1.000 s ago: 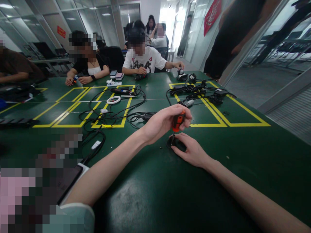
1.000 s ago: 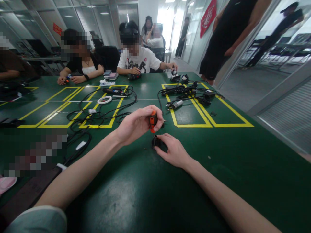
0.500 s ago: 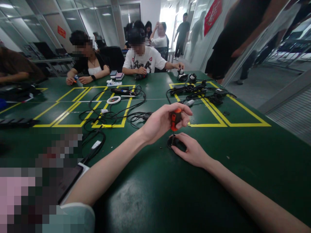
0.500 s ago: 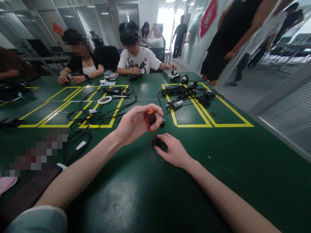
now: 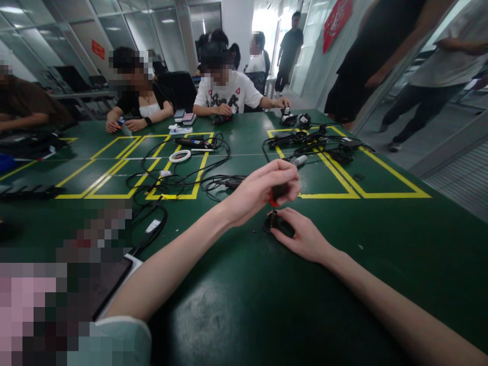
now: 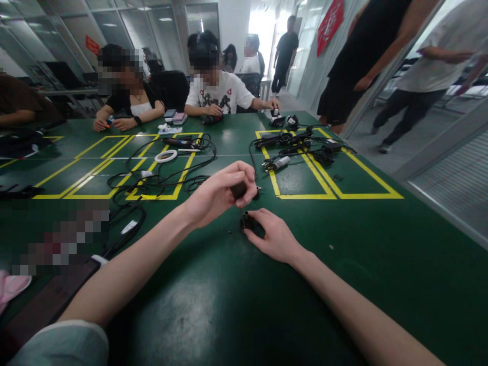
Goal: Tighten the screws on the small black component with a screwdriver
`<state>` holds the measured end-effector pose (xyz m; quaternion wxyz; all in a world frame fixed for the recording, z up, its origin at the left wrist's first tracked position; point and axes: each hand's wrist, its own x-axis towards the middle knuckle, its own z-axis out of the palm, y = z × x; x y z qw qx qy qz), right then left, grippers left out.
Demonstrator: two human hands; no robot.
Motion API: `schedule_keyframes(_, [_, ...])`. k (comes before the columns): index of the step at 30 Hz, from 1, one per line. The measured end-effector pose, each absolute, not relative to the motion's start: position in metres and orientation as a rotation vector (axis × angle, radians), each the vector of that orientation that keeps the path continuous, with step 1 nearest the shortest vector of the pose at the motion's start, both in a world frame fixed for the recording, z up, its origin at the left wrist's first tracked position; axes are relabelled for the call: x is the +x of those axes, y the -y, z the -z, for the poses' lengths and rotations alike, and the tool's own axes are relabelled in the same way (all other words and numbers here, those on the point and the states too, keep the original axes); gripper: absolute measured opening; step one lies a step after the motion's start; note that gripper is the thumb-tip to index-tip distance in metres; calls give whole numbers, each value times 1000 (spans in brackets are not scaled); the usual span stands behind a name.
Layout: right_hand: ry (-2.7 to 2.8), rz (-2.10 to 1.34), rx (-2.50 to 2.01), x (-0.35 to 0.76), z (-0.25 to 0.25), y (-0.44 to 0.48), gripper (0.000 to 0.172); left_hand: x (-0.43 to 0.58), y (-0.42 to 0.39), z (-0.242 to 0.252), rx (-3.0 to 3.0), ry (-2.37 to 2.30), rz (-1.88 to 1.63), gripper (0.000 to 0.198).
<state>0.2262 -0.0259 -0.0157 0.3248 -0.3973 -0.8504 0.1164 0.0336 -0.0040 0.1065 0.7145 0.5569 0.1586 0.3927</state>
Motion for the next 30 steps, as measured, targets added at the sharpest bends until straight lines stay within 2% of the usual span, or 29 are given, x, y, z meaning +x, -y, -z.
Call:
schedule_keyframes(4, [2232, -301, -1043, 226, 16, 26, 17, 32, 1, -107, 1257, -291, -845, 34])
schedule_keyframes(8, [2229, -297, -1032, 226, 17, 26, 18, 34, 2, -106, 1233, -329, -851, 27])
schedule_keyframes(16, [2222, -295, -1021, 225, 17, 25, 16, 33, 3, -106, 1234, -333, -859, 25])
schedule_keyframes(20, [2223, -303, -1017, 225, 16, 26, 15, 33, 2, -106, 1254, -307, -843, 33])
schedule_keyframes(24, [2218, -307, -1015, 225, 17, 26, 16, 34, 3, -106, 1253, -337, -853, 28])
schedule_keyframes(30, [2214, -331, -1034, 226, 16, 26, 17, 34, 6, -107, 1231, -357, -865, 36])
